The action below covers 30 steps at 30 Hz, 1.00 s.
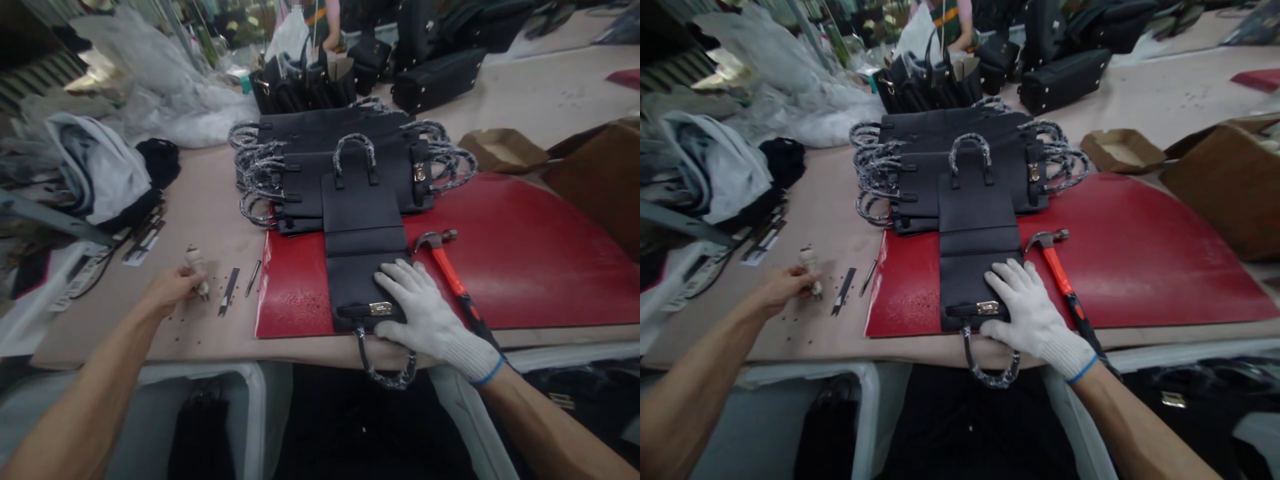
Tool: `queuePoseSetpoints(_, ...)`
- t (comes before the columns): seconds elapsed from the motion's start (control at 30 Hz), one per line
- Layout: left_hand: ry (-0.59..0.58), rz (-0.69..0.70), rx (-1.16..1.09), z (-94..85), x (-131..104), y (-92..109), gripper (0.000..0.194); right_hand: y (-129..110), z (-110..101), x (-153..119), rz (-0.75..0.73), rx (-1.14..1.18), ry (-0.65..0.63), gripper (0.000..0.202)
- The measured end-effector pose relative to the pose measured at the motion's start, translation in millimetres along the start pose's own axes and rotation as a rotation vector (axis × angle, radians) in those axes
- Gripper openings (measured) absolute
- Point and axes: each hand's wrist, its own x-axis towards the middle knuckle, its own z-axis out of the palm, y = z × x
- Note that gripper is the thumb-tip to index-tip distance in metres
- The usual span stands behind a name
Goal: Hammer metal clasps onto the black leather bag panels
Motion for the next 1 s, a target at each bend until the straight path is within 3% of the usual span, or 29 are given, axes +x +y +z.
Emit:
queuePoseSetpoints(0.1,-0.058,0.082,-0.436,10.6,-33.6,12.3,0.032,0.8,-1.7,2.7,-0.035,0.004,-0.037,0.095)
queuePoseSetpoints(0.23,-0.047,0.24,-0.725,57.7,-91.2,44.7,0.042,2.6,-7.4,8.8,-0.088,-0.013,-0.099,0.109)
queuePoseSetpoints(0.4,-0.229,0.45,-0.77,132.0,-151.4,76.3,0.039,3.7,-9.6,11.9,-0.094,-0.03,-0.107,0.107)
queuePoseSetpoints(0.5,-0.277,0.639,-0.702,160.8,-171.6,82.2,0.031,4.6,-6.8,10.7,-0.096,-0.035,-0.082,0.108)
queuePoseSetpoints(0.63,-0.22,0.822,-0.664,180.2,-181.4,76.2,0.018,5.5,-3.6,9.7,-0.089,0.005,-0.061,0.105)
queuePoseSetpoints(1.0,-0.123,0.941,-0.623,194.9,-182.3,70.4,0.018,1.8,-5.8,12.0,-0.058,0.03,-0.044,0.103)
